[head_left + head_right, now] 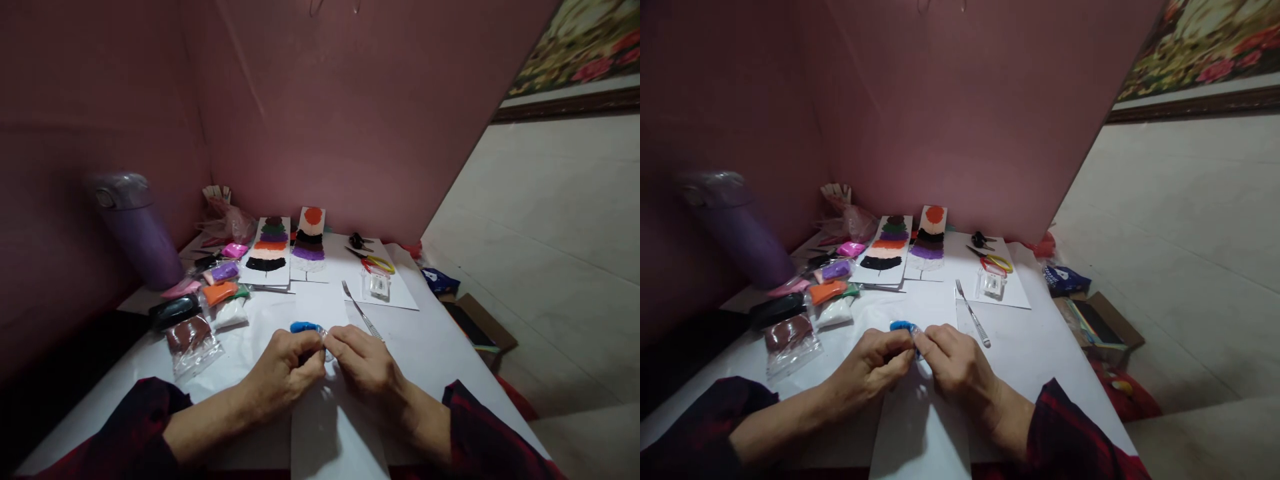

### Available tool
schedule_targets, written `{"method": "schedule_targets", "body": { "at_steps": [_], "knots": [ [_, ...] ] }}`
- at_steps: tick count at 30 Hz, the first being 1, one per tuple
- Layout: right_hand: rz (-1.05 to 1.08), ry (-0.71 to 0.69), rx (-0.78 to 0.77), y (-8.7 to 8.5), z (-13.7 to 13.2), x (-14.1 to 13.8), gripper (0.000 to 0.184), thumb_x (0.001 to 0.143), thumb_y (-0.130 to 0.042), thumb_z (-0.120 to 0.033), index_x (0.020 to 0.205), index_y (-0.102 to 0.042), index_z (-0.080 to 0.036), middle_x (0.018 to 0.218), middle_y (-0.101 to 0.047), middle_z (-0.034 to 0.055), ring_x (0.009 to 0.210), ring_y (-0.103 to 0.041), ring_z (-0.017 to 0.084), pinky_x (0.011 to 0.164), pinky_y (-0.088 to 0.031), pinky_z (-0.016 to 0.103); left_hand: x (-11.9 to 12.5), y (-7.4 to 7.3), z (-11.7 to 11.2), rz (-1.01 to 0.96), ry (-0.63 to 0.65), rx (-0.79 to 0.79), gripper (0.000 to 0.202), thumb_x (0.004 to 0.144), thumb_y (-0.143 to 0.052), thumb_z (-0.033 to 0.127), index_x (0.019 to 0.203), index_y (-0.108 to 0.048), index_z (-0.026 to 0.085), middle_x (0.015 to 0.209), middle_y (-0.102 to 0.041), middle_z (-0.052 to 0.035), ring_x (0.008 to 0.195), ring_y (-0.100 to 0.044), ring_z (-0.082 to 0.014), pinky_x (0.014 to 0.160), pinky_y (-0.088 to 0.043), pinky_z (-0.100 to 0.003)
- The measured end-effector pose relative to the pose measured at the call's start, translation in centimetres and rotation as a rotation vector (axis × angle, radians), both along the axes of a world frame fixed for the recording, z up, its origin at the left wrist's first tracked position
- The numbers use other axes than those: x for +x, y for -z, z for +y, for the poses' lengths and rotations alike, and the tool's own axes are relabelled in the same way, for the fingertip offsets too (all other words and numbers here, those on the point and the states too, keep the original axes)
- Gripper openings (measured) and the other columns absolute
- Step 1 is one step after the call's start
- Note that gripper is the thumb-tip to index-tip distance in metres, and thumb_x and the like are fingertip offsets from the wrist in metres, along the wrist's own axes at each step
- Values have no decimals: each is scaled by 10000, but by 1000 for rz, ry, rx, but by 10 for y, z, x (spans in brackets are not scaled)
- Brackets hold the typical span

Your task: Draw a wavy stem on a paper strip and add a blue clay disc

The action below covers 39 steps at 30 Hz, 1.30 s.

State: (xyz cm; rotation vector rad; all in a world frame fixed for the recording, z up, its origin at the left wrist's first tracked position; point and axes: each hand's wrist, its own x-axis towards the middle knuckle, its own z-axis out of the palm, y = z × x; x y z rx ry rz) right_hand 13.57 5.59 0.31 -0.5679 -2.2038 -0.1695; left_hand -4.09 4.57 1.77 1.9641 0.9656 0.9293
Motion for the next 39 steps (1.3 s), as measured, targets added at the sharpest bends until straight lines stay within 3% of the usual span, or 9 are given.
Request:
{"method": "schedule_targets", "body": {
  "at_steps": [4,7,10,12,16,25,30,34,39],
  "knots": [
    [65,-5,-92,2,0,-1,358,864,-435,-27,1169,-576,-149,880,-680,116,794,-653,194,666,-566,308,-5,1,1,11,-58,242,256,841,-446,139,593,-400,183,531,-321,71,486,-291,-73,481,-262,-212],
    [187,-7,-154,2,0,0,392,840,-457,5,1159,-586,-181,904,-685,103,835,-665,186,705,-572,302,-12,-3,6,6,-223,464,111,829,-608,257,783,-546,176,732,-563,-10,690,-511,-141,650,-424,-266],
    [274,-43,-221,0,0,1,389,841,-478,-2,1144,-615,-203,915,-691,93,834,-671,179,706,-572,294,-18,-4,14,90,-196,440,569,673,-768,358,1156,-517,191,1144,-585,-127,1046,-531,-266,889,-448,-428],
    [304,-75,-254,-1,0,2,395,847,-470,-5,1144,-633,-208,922,-690,92,829,-670,172,698,-569,283,-19,0,18,147,-88,329,604,706,-716,286,1244,-458,188,1145,-592,-128,1014,-562,-248,869,-471,-413],
    [334,-84,-324,-2,1,3,418,846,-464,-14,1159,-660,-210,871,-671,78,722,-640,148,623,-551,264,-16,8,20,203,-63,229,416,724,-567,141,1135,-510,172,1011,-627,-88,885,-591,-204,784,-493,-360],
    [528,-186,-708,1,6,0,339,793,-510,-30,978,-725,-214,707,-604,1,552,-553,100,522,-507,237,-16,15,19,316,-132,256,409,700,-547,118,1104,-541,179,970,-643,-76,860,-600,-213,744,-490,-354],
    [523,-184,-695,-2,4,-1,281,787,-502,-39,874,-721,-192,703,-623,15,569,-565,113,529,-496,251,-15,13,18,312,-151,263,425,692,-538,104,1112,-558,171,961,-644,-78,861,-601,-224,746,-484,-359],
    [498,-99,-678,-1,2,0,262,780,-500,-45,900,-688,-186,668,-608,-5,550,-564,114,525,-489,247,-15,6,16,290,-124,242,408,708,-543,115,1110,-551,187,965,-639,-66,857,-589,-209,748,-480,-347],
    [517,56,-638,1,2,-1,53,819,-604,-161,808,-559,-188,675,-599,-16,564,-584,109,533,-495,223,-15,7,17,280,-125,271,380,737,-556,130,1113,-552,178,923,-626,-60,805,-579,-194,695,-466,-317]
  ]
}}
